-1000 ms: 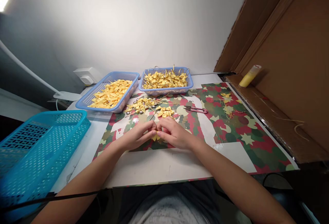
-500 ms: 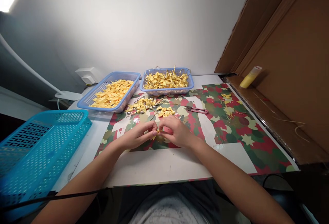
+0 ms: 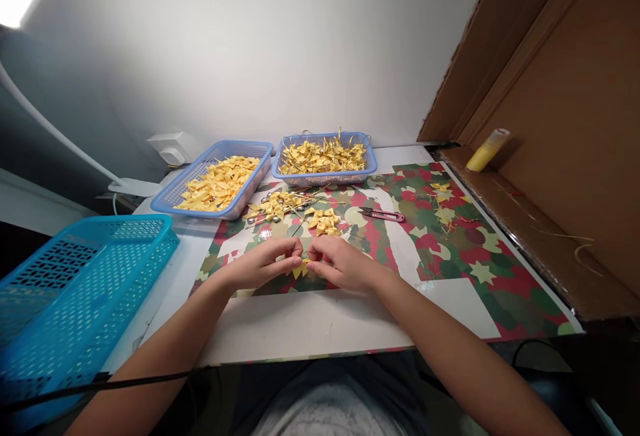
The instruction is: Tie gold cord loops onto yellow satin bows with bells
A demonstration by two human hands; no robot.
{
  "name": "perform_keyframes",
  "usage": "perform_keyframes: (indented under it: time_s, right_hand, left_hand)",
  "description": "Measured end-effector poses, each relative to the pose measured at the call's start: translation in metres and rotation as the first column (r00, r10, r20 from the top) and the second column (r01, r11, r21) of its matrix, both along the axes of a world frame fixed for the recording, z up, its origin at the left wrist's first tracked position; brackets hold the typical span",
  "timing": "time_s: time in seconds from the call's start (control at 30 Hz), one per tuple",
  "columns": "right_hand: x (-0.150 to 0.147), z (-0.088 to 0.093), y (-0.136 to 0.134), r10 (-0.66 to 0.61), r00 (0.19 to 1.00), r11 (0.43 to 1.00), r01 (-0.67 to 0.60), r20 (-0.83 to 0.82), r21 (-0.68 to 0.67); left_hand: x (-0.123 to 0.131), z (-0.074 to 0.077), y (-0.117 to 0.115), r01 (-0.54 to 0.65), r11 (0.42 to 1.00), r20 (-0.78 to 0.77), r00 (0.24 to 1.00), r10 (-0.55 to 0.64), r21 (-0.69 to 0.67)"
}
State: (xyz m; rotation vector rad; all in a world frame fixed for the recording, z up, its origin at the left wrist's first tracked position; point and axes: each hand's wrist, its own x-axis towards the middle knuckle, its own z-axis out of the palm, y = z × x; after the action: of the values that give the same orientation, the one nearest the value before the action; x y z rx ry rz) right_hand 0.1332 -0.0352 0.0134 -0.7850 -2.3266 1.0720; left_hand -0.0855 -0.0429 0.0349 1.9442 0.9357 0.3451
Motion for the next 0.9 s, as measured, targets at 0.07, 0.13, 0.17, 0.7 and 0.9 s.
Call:
perform_keyframes:
  time_s: [0.07,0.13,0.17,0.7,0.9]
  right_hand:
    - [0.0,0.001,-0.001,0.031,0.999,0.993,-0.032,-0.013,-0.115]
    - [0.0,-0.001,-0.001,0.045,0.999,0.982,-0.049,-0.026,-0.18]
    - [0.001,-0.002,0.0,0.032,0.999,0.982,-0.038,-0.04,-0.184]
    - [0.003,-0.011,0.01,-0.337,0.915,0.929,0.361,-0.224,0.078]
    - [0.003,-0.01,0.01,-0.335,0.911,0.928,0.363,-0.24,0.085]
  left_hand:
    - [-0.001,0.0,0.001,0.011,1.0,-0.005,1.0,-0.011,-0.023]
    - [-0.001,0.0,0.001,0.015,0.999,-0.005,1.0,-0.015,-0.032]
    - [-0.001,0.0,0.002,0.004,1.0,-0.004,1.0,-0.004,-0.012]
    - [-0.029,-0.035,0.035,-0.402,0.521,-0.14,0.675,0.724,0.753]
    - [-0.031,-0.04,0.039,-0.46,0.482,-0.122,0.617,0.777,0.745]
